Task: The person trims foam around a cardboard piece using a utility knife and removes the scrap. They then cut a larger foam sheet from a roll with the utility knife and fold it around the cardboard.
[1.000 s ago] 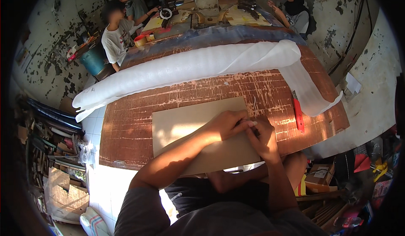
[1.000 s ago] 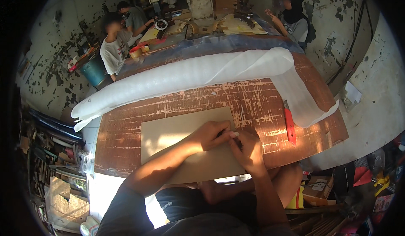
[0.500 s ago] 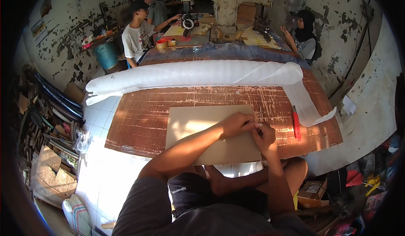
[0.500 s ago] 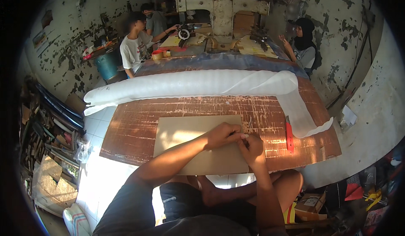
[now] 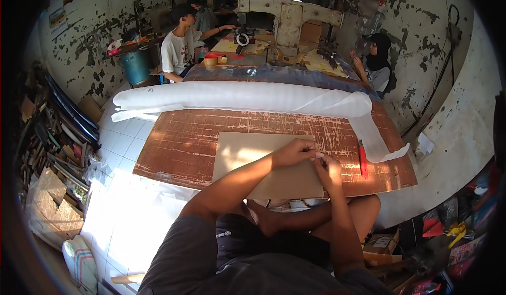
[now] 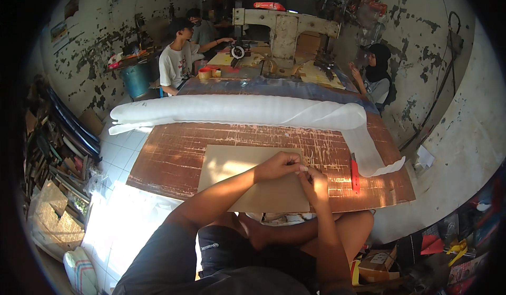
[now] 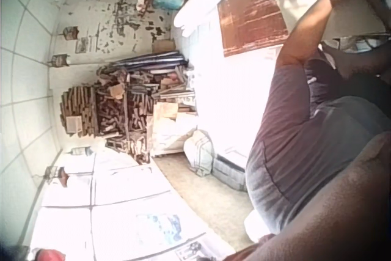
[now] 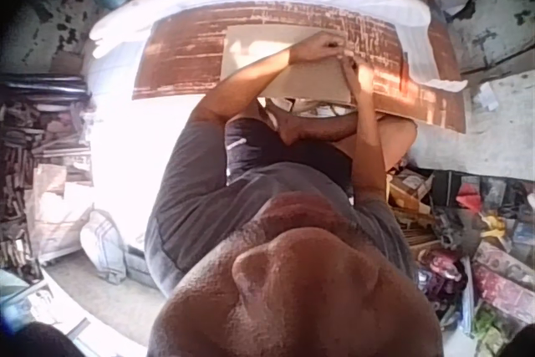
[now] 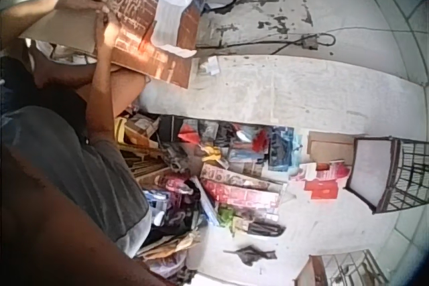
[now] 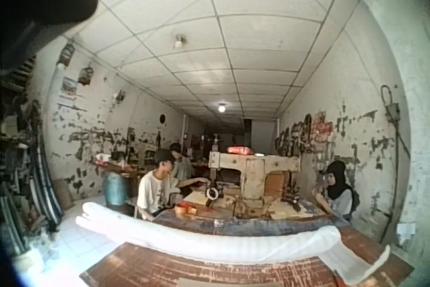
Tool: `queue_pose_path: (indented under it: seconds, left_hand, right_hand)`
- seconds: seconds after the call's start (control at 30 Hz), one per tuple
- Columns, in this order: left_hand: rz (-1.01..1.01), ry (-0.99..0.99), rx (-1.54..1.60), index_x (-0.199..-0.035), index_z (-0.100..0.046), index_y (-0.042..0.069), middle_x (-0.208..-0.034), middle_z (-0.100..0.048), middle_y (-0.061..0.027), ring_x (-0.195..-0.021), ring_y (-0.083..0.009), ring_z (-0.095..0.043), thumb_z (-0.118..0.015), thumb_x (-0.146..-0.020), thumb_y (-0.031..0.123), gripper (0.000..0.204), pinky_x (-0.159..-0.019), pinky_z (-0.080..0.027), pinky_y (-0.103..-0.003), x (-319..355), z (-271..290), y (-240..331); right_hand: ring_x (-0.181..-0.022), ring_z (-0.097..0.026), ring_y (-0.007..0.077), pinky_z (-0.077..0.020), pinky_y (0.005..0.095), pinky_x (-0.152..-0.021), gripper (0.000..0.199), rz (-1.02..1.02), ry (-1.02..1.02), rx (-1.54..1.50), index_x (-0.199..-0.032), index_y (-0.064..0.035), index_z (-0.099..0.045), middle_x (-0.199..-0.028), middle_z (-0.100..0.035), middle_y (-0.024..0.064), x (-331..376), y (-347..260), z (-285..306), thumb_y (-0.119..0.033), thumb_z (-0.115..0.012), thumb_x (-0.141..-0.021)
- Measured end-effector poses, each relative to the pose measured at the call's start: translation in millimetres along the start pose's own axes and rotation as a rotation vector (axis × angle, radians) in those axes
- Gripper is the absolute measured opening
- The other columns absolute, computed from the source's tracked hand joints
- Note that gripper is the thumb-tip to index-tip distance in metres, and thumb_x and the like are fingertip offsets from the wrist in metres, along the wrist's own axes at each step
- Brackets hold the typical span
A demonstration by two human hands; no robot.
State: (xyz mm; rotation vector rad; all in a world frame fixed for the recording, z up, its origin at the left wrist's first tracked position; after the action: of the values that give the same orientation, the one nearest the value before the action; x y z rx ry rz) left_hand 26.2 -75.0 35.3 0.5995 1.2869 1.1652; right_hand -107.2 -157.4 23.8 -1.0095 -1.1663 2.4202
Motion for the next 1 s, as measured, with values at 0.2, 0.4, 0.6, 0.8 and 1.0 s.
queue_pose_path:
  seconds: [0.2,0.4,0.6,0.8,1.0]
  left_hand:
    - [0.014,-0.032,0.018,-0.096,-0.071,0.002,-0.087,-0.071,0.0005,-0.084,-0.0056,-0.059,-0.073,-0.115,0.03,0.034,-0.075,-0.049,-0.03,-3.9,-1.2,-6.6]
    - [0.004,-0.023,-0.08,-0.094,-0.07,0.003,-0.084,-0.069,0.0005,-0.082,-0.0061,-0.057,-0.072,-0.116,0.032,0.036,-0.074,-0.048,-0.03,-4.7,0.1,-5.6]
    - [-0.012,-0.01,-0.088,-0.092,-0.071,0.002,-0.081,-0.066,0.0001,-0.081,-0.0073,-0.056,-0.071,-0.117,0.032,0.039,-0.075,-0.048,-0.032,-7.6,0.2,-8.6]
    - [-0.043,0.003,-0.078,-0.09,-0.071,0.002,-0.08,-0.064,0.0003,-0.081,-0.0066,-0.055,-0.07,-0.117,0.035,0.042,-0.074,-0.047,-0.032,-8.7,-0.1,-4.9]
    - [0.006,0.041,-0.08,-0.087,-0.069,0.004,-0.077,-0.06,0.0042,-0.076,-0.0036,-0.048,-0.071,-0.117,0.035,0.043,-0.067,-0.042,-0.03,-5.8,2.5,0.7]
  right_hand:
    - [-0.062,-0.056,0.0118,-0.0472,0.033,-0.058,0.022,0.072,0.026,0.072,-0.102,0.0006,-0.079,-0.072,-0.068,0.0055,-1.2,-13.2,2.4,-0.021,-0.078,-0.107]
    - [-0.066,-0.06,0.0142,-0.0504,0.0358,-0.063,0.031,0.014,-0.02,0.02,-0.096,0.0009,-0.076,-0.073,-0.068,0.0094,-2.0,-7.9,-2.2,-0.026,-0.075,-0.11]
    - [-0.067,-0.061,0.0159,-0.0504,0.036,-0.064,0.034,-0.021,-0.042,0.081,-0.091,0.0002,-0.075,-0.075,-0.069,0.01,-2.2,-2.7,-2.1,-0.028,-0.075,-0.11]
    - [-0.066,-0.059,0.0156,-0.0495,0.0362,-0.063,0.037,0.035,-0.051,0.058,-0.09,-0.0002,-0.074,-0.074,-0.067,0.0092,-2.8,-9.4,-2.4,-0.03,-0.074,-0.111]
    - [-0.065,-0.058,0.0141,-0.0464,0.0342,-0.061,0.039,0.005,-0.059,0.033,-0.089,-0.0003,-0.073,-0.072,-0.066,0.0083,-2.9,-4.9,-2.3,-0.032,-0.073,-0.112]
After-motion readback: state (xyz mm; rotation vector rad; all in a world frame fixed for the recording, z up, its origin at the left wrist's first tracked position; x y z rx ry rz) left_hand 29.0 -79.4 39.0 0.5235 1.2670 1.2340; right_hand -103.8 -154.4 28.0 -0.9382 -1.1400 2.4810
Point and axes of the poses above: each hand's wrist, its own x-axis away from the middle knuckle, its own z-axis out of the back of the hand, y = z × x, the point moved 9 cm from there along -x, towards the middle knuckle
